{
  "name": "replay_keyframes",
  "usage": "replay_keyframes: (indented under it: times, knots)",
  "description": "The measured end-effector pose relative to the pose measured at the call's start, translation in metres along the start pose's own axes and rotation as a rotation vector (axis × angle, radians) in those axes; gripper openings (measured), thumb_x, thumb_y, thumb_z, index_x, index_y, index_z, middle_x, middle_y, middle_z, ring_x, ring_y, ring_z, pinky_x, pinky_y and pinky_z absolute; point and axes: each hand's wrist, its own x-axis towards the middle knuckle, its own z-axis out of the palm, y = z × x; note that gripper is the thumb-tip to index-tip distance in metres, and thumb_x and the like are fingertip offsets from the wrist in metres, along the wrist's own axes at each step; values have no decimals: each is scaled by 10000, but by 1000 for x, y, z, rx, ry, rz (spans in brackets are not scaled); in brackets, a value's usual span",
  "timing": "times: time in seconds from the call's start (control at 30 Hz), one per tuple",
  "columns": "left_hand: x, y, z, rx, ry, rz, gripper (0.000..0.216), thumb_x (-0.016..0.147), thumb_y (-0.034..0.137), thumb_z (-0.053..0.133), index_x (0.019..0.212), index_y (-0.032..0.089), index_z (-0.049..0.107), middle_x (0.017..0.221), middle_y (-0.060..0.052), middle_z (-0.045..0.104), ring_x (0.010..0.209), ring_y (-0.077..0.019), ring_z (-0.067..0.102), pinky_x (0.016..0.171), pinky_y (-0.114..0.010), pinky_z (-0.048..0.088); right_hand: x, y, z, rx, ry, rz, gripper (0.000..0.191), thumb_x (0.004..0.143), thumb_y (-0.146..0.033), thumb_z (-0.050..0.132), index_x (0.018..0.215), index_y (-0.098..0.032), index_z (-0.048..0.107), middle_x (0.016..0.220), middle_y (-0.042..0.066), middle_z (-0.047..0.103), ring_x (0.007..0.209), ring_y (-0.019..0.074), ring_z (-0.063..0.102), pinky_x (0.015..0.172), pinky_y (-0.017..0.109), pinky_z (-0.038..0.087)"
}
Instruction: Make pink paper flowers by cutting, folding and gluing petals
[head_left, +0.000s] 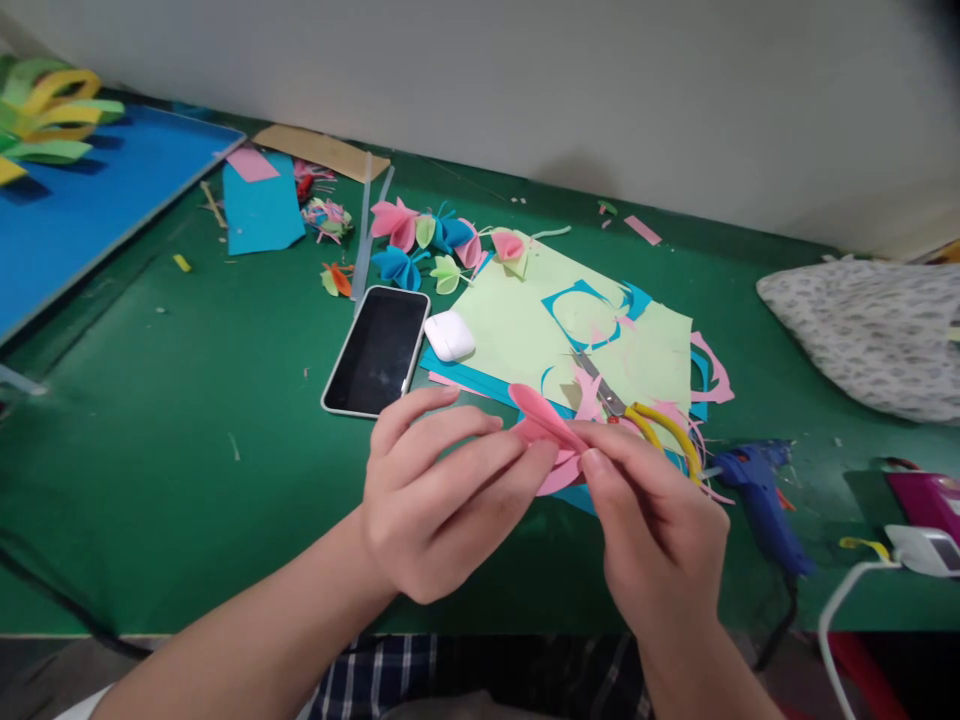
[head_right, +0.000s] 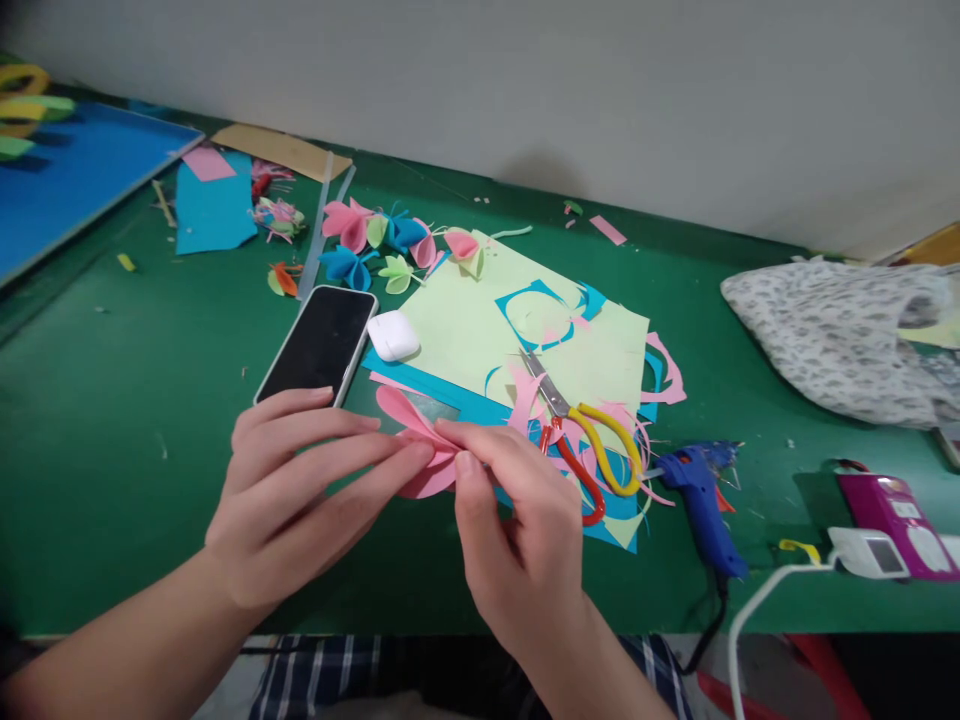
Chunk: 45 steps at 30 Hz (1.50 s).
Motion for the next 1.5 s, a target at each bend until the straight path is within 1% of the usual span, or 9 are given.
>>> replay_keyframes:
  times: [0.2, 0.33, 0.5, 0.77, 0.93, 1.03, 1.13, 1.5]
  knots:
    - [-1, -1, 1, -13, -9, 11, 197, 780, 156, 628, 939, 264, 670, 809, 39, 686, 771, -136, 616, 872, -344, 485, -1, 1, 0, -26, -13, 14, 271, 840, -94, 491, 966, -246, 678, 896, -13, 734, 800, 166, 681, 683, 281, 576]
    - [-1, -2, 2, -26, 4, 17, 181, 767, 160, 649, 931, 230, 676, 802, 18, 688, 768, -147, 617, 871, -348, 476, -1, 1, 0, -22, -12, -3, 281, 838, -80, 492, 976, -246, 673, 908, -19, 734, 809, 154, 678, 694, 262, 573]
    - [-1, -1, 2, -22, 5, 11, 178, 756, 165, 663, 921, 229, 681, 781, 21, 686, 764, -145, 612, 852, -347, 480, 0, 1, 0, -6, -11, -11, 286, 837, -74, 496, 984, -247, 671, 915, -30, 732, 812, 135, 673, 711, 237, 569]
    - [1, 0, 3, -46, 24, -13, 147, 766, 170, 656, 897, 232, 680, 781, 28, 687, 762, -137, 614, 849, -334, 472, -3, 4, 0, -12, -16, -24, 300, 835, -74, 500, 1018, -244, 666, 967, -8, 728, 844, 150, 673, 744, 274, 566]
    - [1, 0, 4, -61, 28, -17, 166, 760, 163, 655, 906, 238, 677, 794, 25, 685, 792, -142, 611, 853, -329, 466, -3, 4, -1, 67, -43, -34, 353, 842, -51, 468, 1057, -258, 657, 1018, -25, 717, 922, 126, 653, 768, 230, 544]
    - [1, -1, 3, -61, 0, -18, 174, 755, 162, 658, 903, 252, 676, 796, 27, 685, 797, -146, 609, 858, -329, 465, -3, 4, -1, 86, -56, -12, 357, 852, -53, 460, 1064, -264, 656, 1023, -38, 715, 936, 106, 645, 771, 198, 533]
    - [0, -1, 3, -61, 1, -27, 168, 760, 172, 658, 905, 256, 676, 804, 23, 687, 800, -147, 608, 865, -336, 465, -2, 3, 0, 86, -60, -5, 356, 850, -57, 474, 1078, -263, 655, 1019, -41, 716, 940, 101, 641, 781, 189, 527]
    - [-1, -1, 5, -71, -4, -37, 169, 773, 160, 638, 917, 242, 672, 832, 15, 682, 821, -144, 598, 882, -334, 457, -1, 3, -1, 69, -64, 9, 379, 850, -49, 477, 1094, -277, 656, 999, -43, 722, 896, 106, 651, 731, 198, 543]
